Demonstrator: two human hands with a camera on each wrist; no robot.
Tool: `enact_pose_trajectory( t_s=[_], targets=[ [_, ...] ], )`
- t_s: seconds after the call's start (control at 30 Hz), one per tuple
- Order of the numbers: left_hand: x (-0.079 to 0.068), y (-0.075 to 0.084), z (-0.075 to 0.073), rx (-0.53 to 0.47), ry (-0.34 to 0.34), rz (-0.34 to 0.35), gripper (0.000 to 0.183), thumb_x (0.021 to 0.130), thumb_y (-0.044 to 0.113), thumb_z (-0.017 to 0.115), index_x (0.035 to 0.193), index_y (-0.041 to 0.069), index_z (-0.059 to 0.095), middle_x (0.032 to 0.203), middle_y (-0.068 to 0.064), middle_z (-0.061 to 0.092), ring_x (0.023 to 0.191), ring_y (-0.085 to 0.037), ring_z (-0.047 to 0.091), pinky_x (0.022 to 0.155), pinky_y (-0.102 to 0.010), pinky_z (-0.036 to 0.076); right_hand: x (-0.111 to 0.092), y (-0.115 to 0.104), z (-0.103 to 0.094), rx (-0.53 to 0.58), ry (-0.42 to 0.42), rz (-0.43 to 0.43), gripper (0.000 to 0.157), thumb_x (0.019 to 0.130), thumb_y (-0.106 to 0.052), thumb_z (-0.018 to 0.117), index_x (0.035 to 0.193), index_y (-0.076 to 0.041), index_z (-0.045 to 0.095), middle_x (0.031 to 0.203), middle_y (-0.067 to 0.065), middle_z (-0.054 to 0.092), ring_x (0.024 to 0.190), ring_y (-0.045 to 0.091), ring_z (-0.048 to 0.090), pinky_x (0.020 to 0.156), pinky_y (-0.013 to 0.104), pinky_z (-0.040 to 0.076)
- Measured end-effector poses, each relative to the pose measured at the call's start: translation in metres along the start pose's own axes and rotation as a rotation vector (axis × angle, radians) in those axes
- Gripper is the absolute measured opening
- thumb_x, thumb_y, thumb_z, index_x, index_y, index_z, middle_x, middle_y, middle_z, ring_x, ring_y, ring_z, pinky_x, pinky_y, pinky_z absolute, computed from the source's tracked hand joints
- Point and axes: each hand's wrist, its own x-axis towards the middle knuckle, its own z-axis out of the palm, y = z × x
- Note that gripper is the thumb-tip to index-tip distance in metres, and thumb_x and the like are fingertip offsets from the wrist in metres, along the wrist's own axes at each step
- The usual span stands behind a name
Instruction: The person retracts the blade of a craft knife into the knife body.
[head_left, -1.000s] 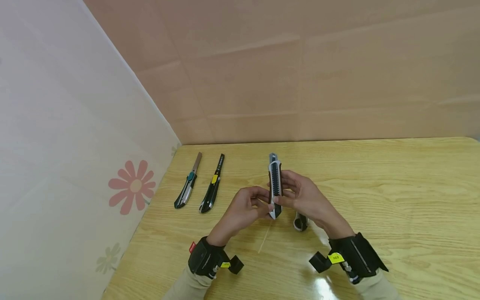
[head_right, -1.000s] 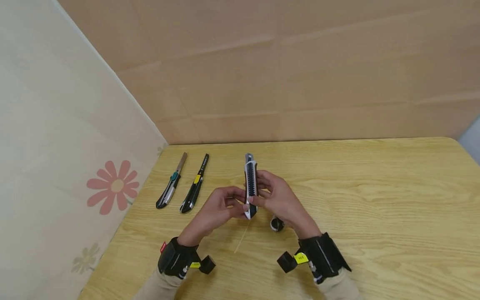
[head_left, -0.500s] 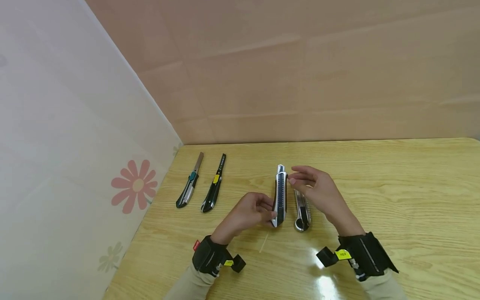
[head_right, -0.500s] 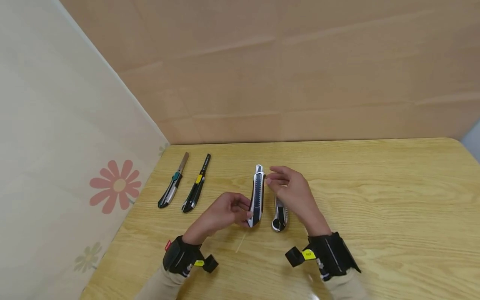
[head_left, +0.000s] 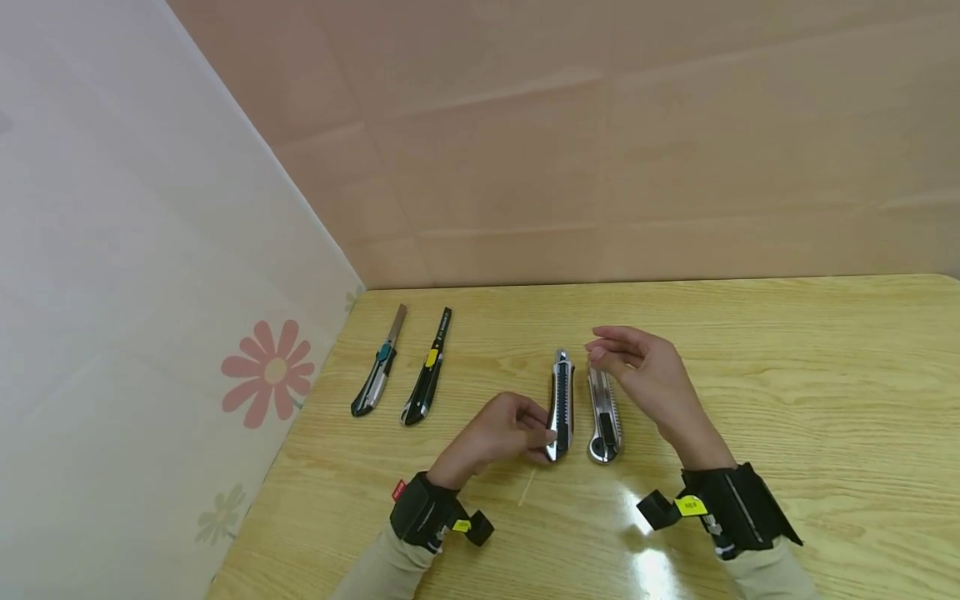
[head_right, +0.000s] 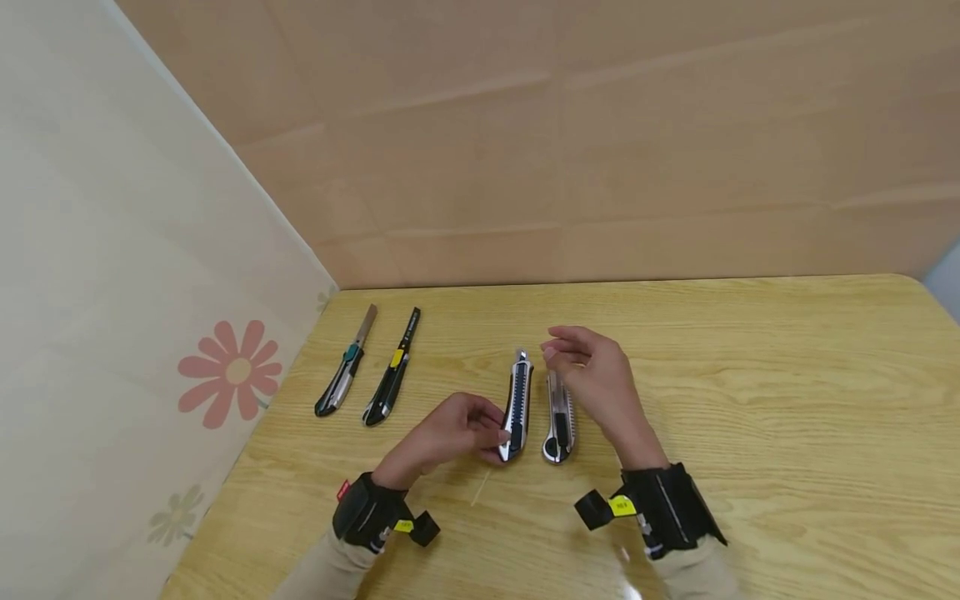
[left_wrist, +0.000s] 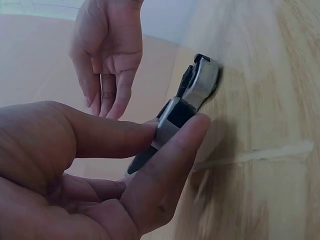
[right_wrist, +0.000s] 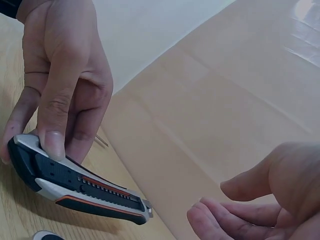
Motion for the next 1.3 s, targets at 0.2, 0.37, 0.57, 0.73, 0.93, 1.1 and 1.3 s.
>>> enact_pose_trajectory(
  t_s=[0.2,0.37,0.57,0.73,0.93,1.1,1.3],
  targets=[
    [0.002,-0.004,0.002,-0.019,-0.005,-0.011,0.023,0.095,-0.005,0.069,0.116,-0.012,0.065,0.095,-0.015,0.069,0.076,-0.025,0.073,0.072,-0.037,0.063,0.0,-0.001,-0.003,0.024,0.025,0.0,0.041,0.105,-0.015,0.061,0.143,-0.001,0.056,0.128,0.019,0.067,0.111,0.024,0.069,0.09,0.016,0.053],
    [0.004,-0.006,0.005,-0.004,0.018,-0.027,0.022,0.095,-0.003,0.07,0.115,-0.012,0.065,0.095,-0.014,0.069,0.075,-0.028,0.074,0.071,-0.036,0.063,0.001,-0.001,-0.004,0.043,0.027,0.001,0.039,0.105,-0.013,0.06,0.142,0.0,0.056,0.127,0.021,0.066,0.104,0.014,0.07,0.088,0.014,0.052],
    [0.004,-0.006,0.007,0.035,0.031,-0.034,0.019,0.095,0.0,0.071,0.112,-0.01,0.067,0.093,-0.012,0.07,0.074,-0.024,0.074,0.069,-0.034,0.063,0.001,0.0,-0.004,0.057,0.026,0.012,0.04,0.105,-0.014,0.061,0.142,0.0,0.056,0.129,0.021,0.065,0.103,0.01,0.07,0.089,0.016,0.054],
    [0.003,-0.007,0.007,0.029,0.034,-0.044,0.014,0.095,-0.001,0.071,0.108,-0.008,0.068,0.091,-0.013,0.071,0.072,-0.027,0.075,0.067,-0.035,0.063,0.001,0.001,-0.004,0.061,0.025,0.019,0.04,0.105,-0.013,0.061,0.142,0.0,0.056,0.129,0.021,0.065,0.104,0.013,0.07,0.091,0.02,0.055],
    [-0.001,-0.003,0.004,0.077,0.015,-0.042,0.011,0.096,-0.001,0.07,0.104,-0.006,0.066,0.089,-0.015,0.07,0.071,-0.03,0.075,0.065,-0.037,0.063,0.002,0.001,-0.005,0.06,0.014,0.02,0.04,0.105,-0.012,0.06,0.143,0.0,0.055,0.129,0.022,0.065,0.107,0.017,0.07,0.092,0.022,0.055],
    [-0.004,-0.001,-0.006,0.173,0.037,-0.013,0.015,0.095,0.0,0.069,0.109,-0.007,0.066,0.091,-0.016,0.07,0.069,-0.032,0.074,0.066,-0.038,0.062,0.002,0.001,-0.005,0.059,0.007,0.014,0.041,0.105,-0.01,0.059,0.144,0.001,0.053,0.129,0.023,0.065,0.109,0.022,0.07,0.091,0.024,0.056],
    [-0.009,0.005,-0.024,0.283,0.112,0.045,0.019,0.097,0.012,0.072,0.111,-0.001,0.068,0.095,-0.01,0.069,0.072,-0.033,0.073,0.067,-0.037,0.06,0.001,0.001,-0.006,0.059,0.007,0.005,0.041,0.105,-0.009,0.059,0.144,0.001,0.053,0.128,0.023,0.065,0.107,0.02,0.07,0.088,0.02,0.056]
  ],
)
